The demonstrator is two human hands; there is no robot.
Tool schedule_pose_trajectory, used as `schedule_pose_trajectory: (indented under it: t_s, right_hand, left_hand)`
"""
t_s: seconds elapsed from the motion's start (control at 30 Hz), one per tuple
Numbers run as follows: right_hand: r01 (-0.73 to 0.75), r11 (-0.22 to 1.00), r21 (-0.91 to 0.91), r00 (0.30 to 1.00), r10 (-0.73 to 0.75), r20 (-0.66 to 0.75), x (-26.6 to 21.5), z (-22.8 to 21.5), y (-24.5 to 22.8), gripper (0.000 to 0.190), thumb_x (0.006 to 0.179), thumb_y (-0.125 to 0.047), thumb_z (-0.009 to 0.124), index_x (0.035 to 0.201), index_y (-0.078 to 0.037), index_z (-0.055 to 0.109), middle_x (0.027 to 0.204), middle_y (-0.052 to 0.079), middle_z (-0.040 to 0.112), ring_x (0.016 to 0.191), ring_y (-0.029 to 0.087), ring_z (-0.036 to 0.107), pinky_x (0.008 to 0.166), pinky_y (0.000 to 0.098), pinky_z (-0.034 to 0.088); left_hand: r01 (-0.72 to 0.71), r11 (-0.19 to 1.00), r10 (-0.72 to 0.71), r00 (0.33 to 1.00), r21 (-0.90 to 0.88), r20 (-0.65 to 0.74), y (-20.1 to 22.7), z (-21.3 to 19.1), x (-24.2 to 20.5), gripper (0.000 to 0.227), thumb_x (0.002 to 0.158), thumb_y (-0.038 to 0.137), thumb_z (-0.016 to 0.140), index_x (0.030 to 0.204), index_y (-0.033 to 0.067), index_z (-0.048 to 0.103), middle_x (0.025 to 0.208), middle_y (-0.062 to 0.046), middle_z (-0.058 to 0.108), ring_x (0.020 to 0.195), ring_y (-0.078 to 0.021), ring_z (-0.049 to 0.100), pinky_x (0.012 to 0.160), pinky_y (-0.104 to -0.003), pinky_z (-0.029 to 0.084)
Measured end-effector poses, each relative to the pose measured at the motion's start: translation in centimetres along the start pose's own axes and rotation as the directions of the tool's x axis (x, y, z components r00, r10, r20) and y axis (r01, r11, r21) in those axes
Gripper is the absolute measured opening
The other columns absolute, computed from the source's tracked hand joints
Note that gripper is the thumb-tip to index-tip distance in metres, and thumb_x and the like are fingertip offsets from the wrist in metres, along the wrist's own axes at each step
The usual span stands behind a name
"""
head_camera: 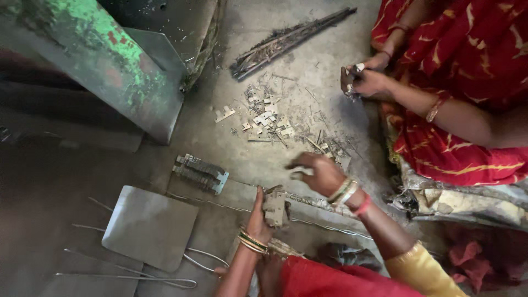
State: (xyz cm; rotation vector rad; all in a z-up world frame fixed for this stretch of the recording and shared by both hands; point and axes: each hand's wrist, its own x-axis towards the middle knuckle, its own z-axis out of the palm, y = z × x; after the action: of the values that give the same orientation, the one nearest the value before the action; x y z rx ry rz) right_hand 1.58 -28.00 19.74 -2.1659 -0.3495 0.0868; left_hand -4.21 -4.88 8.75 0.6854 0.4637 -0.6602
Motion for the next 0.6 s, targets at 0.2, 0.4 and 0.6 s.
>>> schedule_pose_trajectory:
  t_s: [0.2, 0.4, 0.6]
  right_hand:
    - [-0.371, 0.925, -0.077, 0.922, 0.357, -0.150, -9.6, -1.9, 5.7, 0.034, 0.078, -0.026, 0.083, 0.109, -0.012, 0.079, 0.099, 0.011, 0.081, 0.087, 0.021, 0.080, 0.078, 0.0354, 0.061]
    - [-0.458, 0.889, -0.013, 0.862, 0.441, -0.252, -18.2, -0.5, 8.6, 0.031, 0.081, -0.030, 0.079, 0.107, -0.014, 0.081, 0.099, 0.007, 0.084, 0.087, 0.018, 0.081, 0.079, 0.0337, 0.061]
    - [-0.489, 0.872, 0.024, 0.851, 0.483, -0.208, -22.5, 3.1, 9.5, 0.033, 0.080, -0.031, 0.081, 0.108, -0.014, 0.081, 0.103, 0.007, 0.083, 0.093, 0.019, 0.080, 0.083, 0.0344, 0.061]
  left_hand:
    - [-0.058, 0.995, 0.057, 0.998, 0.075, 0.017, 0.1, 1.4, -2.0, 0.043, 0.089, 0.045, 0.073, 0.116, 0.0125, 0.071, 0.089, -0.005, 0.072, 0.077, -0.0185, 0.069, 0.067, -0.037, 0.057]
    - [-0.138, 0.970, 0.160, 0.982, 0.202, -0.099, 0.3, 2.1, -5.6, 0.036, 0.074, 0.017, 0.085, 0.107, 0.0134, 0.071, 0.089, 0.001, 0.072, 0.079, -0.0154, 0.070, 0.066, -0.037, 0.057]
    - [-0.118, 0.993, 0.120, 0.982, 0.019, -0.147, -1.8, -0.7, -6.8, 0.030, 0.077, 0.019, 0.087, 0.102, 0.0114, 0.073, 0.086, -0.001, 0.073, 0.073, -0.0160, 0.068, 0.067, -0.034, 0.055]
